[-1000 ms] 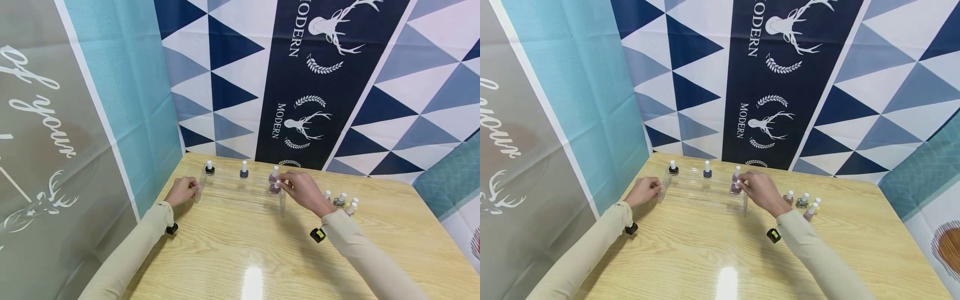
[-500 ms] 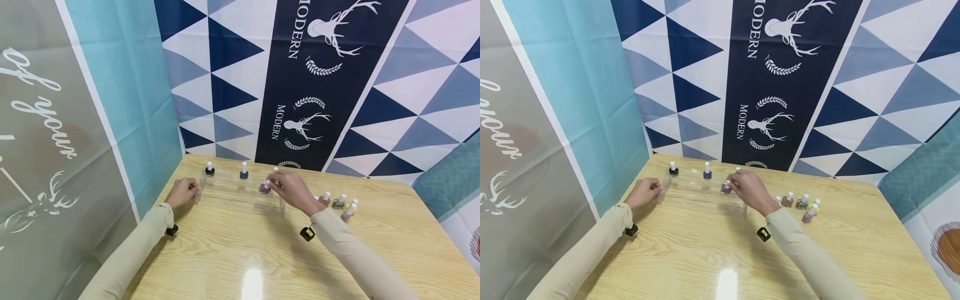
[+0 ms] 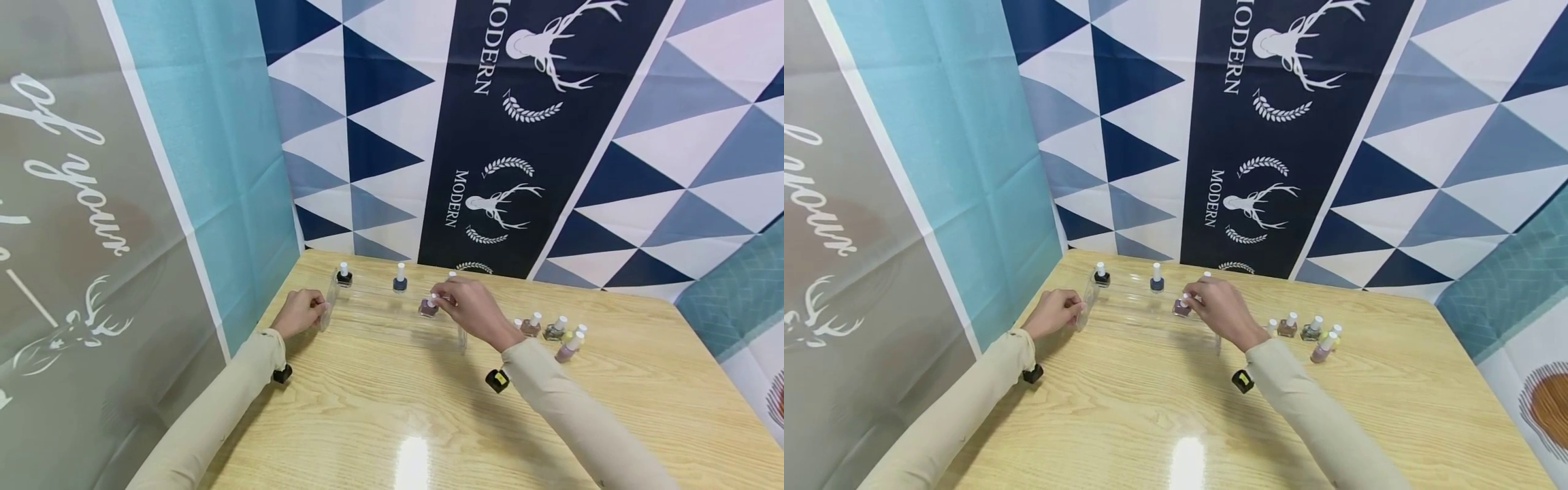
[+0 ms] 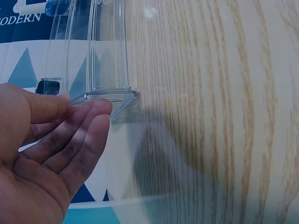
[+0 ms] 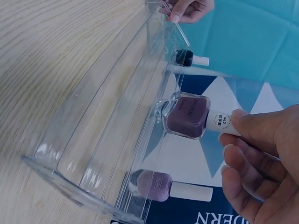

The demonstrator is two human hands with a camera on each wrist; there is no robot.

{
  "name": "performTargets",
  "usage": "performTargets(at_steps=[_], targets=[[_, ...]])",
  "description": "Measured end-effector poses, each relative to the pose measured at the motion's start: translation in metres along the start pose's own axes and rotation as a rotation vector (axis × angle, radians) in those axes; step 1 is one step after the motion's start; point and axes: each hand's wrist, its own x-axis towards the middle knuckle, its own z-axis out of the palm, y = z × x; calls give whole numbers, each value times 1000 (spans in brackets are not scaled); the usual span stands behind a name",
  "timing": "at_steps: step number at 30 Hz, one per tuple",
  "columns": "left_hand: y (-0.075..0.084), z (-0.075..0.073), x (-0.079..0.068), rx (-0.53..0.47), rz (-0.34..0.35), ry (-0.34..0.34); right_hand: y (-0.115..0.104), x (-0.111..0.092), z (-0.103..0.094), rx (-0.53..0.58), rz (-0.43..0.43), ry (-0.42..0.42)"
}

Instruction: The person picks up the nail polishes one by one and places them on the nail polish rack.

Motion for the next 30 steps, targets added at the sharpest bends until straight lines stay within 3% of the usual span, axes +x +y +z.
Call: performTargets(at_steps=[30], targets=[[1, 2, 0, 17, -8, -6, -18, 22, 17, -10, -10, -12]])
